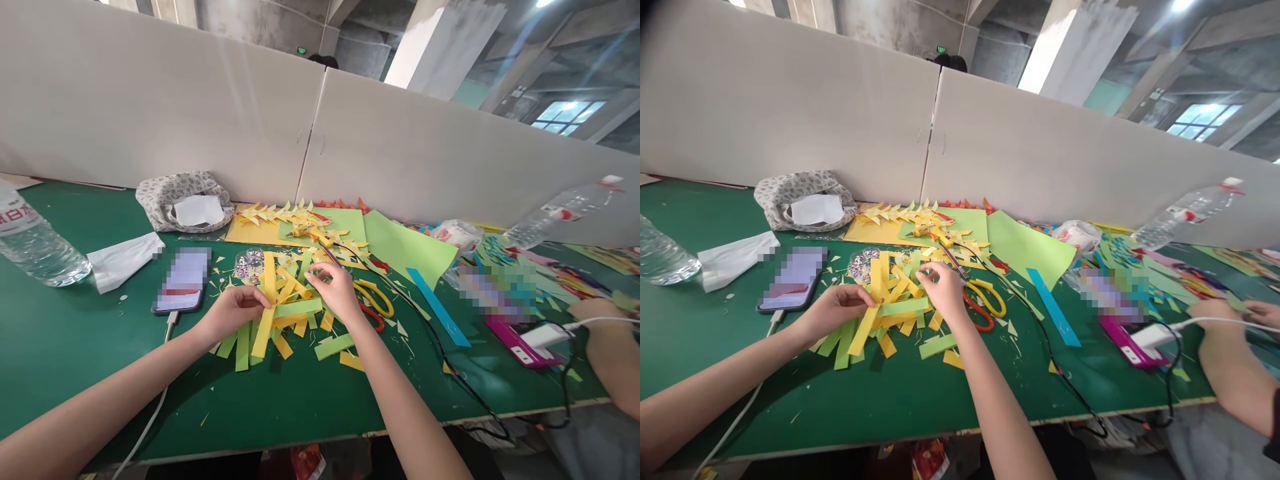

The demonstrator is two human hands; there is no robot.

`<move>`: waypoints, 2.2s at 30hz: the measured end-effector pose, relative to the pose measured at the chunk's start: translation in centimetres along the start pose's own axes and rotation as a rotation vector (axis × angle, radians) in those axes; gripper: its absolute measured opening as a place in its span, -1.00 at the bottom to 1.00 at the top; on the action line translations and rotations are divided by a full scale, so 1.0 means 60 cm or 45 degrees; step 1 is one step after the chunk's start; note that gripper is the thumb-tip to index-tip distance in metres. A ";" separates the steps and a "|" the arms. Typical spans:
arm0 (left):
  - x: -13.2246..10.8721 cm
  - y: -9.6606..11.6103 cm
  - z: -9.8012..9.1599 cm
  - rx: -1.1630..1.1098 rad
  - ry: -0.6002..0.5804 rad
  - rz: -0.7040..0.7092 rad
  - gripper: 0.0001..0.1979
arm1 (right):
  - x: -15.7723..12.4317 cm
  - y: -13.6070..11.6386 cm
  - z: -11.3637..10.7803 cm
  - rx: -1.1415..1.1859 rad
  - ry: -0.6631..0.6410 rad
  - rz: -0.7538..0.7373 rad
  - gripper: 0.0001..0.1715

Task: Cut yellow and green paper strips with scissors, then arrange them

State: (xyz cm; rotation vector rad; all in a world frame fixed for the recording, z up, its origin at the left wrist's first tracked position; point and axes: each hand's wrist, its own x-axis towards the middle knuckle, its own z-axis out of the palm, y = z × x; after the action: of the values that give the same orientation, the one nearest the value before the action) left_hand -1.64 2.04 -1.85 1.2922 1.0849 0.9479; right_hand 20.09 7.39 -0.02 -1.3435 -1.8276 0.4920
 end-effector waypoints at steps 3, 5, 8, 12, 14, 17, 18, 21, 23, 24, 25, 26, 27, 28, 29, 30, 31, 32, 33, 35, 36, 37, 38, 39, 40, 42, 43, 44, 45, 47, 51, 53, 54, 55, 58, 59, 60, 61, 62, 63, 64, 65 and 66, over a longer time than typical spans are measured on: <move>-0.001 0.000 0.001 0.021 -0.032 0.014 -0.95 | -0.003 -0.016 -0.010 0.006 0.095 -0.059 -0.79; -0.001 0.000 0.001 0.011 -0.051 0.013 -0.94 | -0.005 -0.033 -0.022 0.098 0.232 -0.084 -0.79; -0.001 0.000 0.001 -0.029 -0.059 -0.010 -0.94 | -0.010 -0.054 -0.036 0.302 0.403 -0.072 -0.81; -0.001 0.002 -0.001 -0.048 -0.065 -0.039 -0.95 | -0.018 -0.073 -0.048 0.296 0.555 -0.161 -0.86; -0.002 0.006 -0.002 -0.022 -0.067 -0.031 -0.96 | -0.023 -0.082 -0.056 0.153 0.552 -0.276 -0.89; -0.004 0.013 -0.002 0.012 -0.060 -0.017 -0.96 | -0.030 -0.097 -0.068 -0.070 0.427 -0.491 -0.88; -0.004 0.016 -0.001 0.020 -0.062 -0.021 -0.96 | -0.032 -0.101 -0.071 -0.134 0.350 -0.541 -0.87; -0.005 0.019 0.000 0.031 -0.062 -0.014 -0.96 | -0.034 -0.102 -0.073 -0.370 -0.068 -0.516 -0.85; -0.005 0.018 0.001 0.038 -0.078 -0.020 -0.95 | -0.032 -0.097 -0.070 -0.522 -0.356 -0.393 -0.85; -0.005 0.018 0.001 0.045 -0.084 -0.026 -0.94 | -0.030 -0.093 -0.068 -0.567 -0.444 -0.333 -0.86; -0.005 0.017 0.002 0.052 -0.090 -0.032 -0.93 | -0.028 -0.089 -0.067 -0.586 -0.478 -0.282 -0.87; -0.005 0.016 0.002 0.055 -0.091 -0.037 -0.92 | -0.025 -0.086 -0.066 -0.583 -0.466 -0.243 -0.89; -0.005 0.016 0.002 0.053 -0.092 -0.040 -0.92 | -0.022 -0.082 -0.067 -0.573 -0.428 -0.214 -0.90; -0.005 0.015 0.002 0.047 -0.093 -0.041 -0.92 | -0.020 -0.079 -0.068 -0.565 -0.385 -0.188 -0.90; -0.005 0.015 0.002 0.037 -0.090 -0.041 -0.92 | -0.018 -0.075 -0.069 -0.567 -0.349 -0.161 -0.89; -0.005 0.016 0.001 0.028 -0.086 -0.040 -0.92 | -0.016 -0.071 -0.071 -0.580 -0.336 -0.135 -0.86; -0.005 0.016 0.001 0.023 -0.079 -0.039 -0.92 | -0.015 -0.067 -0.072 -0.602 -0.352 -0.113 -0.83; -0.005 0.018 0.001 0.022 -0.071 -0.033 -0.92 | -0.015 -0.062 -0.073 -0.622 -0.395 -0.097 -0.79; -0.006 0.019 0.000 0.022 -0.065 -0.026 -0.92 | -0.014 -0.056 -0.074 -0.634 -0.444 -0.092 -0.78; -0.007 0.022 0.000 0.020 -0.064 -0.010 -0.92 | -0.015 -0.047 -0.074 -0.614 -0.514 -0.127 -0.78; -0.008 0.023 0.000 0.015 -0.074 -0.003 -0.92 | -0.015 -0.043 -0.074 -0.581 -0.539 -0.165 -0.73; -0.010 0.024 0.001 0.008 -0.092 0.004 -0.92 | -0.015 -0.040 -0.073 -0.540 -0.575 -0.209 -0.65; -0.010 0.025 0.001 0.003 -0.114 0.010 -0.93 | -0.015 -0.038 -0.071 -0.500 -0.628 -0.248 -0.57; -0.011 0.026 0.001 0.002 -0.141 0.016 -0.92 | -0.015 -0.036 -0.069 -0.469 -0.693 -0.275 -0.51; -0.012 0.026 0.002 0.004 -0.168 0.023 -0.92 | -0.015 -0.035 -0.067 -0.451 -0.757 -0.286 -0.49; -0.012 0.026 0.003 0.013 -0.208 0.041 -0.91 | -0.014 -0.031 -0.063 -0.450 -0.839 -0.270 -0.58; -0.012 0.026 0.003 0.019 -0.220 0.047 -0.91 | -0.013 -0.029 -0.060 -0.457 -0.852 -0.254 -0.66; -0.012 0.025 0.003 0.025 -0.226 0.049 -0.91 | -0.013 -0.026 -0.058 -0.463 -0.852 -0.246 -0.75; -0.012 0.024 0.003 0.029 -0.229 0.044 -0.92 | -0.012 -0.023 -0.056 -0.468 -0.848 -0.245 -0.83; -0.011 0.024 0.003 0.032 -0.227 0.020 -0.92 | -0.011 -0.016 -0.052 -0.480 -0.824 -0.259 -0.92; -0.011 0.024 0.003 0.011 -0.199 -0.017 -0.91 | -0.008 -0.010 -0.046 -0.452 -0.709 -0.333 -0.89; -0.011 0.025 0.003 0.009 -0.165 -0.026 -0.90 | -0.006 -0.015 -0.045 -0.381 -0.578 -0.346 -0.90; -0.011 0.025 0.003 0.009 -0.152 -0.032 -0.89 | -0.006 -0.020 -0.046 -0.324 -0.483 -0.326 -0.90; -0.011 0.025 0.003 0.011 -0.143 -0.036 -0.89 | -0.006 -0.025 -0.048 -0.255 -0.384 -0.289 -0.90; -0.010 0.024 0.001 0.054 -0.133 -0.022 -0.89 | -0.008 -0.044 -0.053 -0.003 -0.181 -0.116 -0.87; -0.009 0.024 0.000 0.082 -0.129 -0.008 -0.89 | -0.009 -0.049 -0.053 0.080 -0.158 -0.052 -0.85; -0.009 0.023 0.000 0.114 -0.124 0.013 -0.88 | -0.010 -0.054 -0.052 0.154 -0.158 0.010 -0.84; -0.009 0.022 -0.001 0.150 -0.120 0.039 -0.88 | -0.011 -0.058 -0.050 0.217 -0.168 0.073 -0.83; -0.010 0.022 0.000 0.189 -0.117 0.070 -0.87 | -0.011 -0.061 -0.047 0.262 -0.179 0.138 -0.83; -0.010 0.021 0.000 0.230 -0.114 0.104 -0.86 | -0.012 -0.063 -0.043 0.290 -0.191 0.198 -0.82; -0.011 0.021 0.001 0.273 -0.112 0.136 -0.85 | -0.013 -0.065 -0.038 0.303 -0.205 0.245 -0.82; -0.012 0.021 0.002 0.317 -0.112 0.162 -0.84 | -0.014 -0.067 -0.032 0.309 -0.214 0.277 -0.82; -0.014 0.021 0.003 0.358 -0.112 0.183 -0.82 | -0.015 -0.069 -0.027 0.310 -0.223 0.293 -0.81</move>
State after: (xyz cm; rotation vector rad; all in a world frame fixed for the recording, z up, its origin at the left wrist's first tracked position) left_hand -1.62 1.29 -0.51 1.6448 1.0957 0.8560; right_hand 18.95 4.86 3.54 -1.3817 -1.6920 0.9495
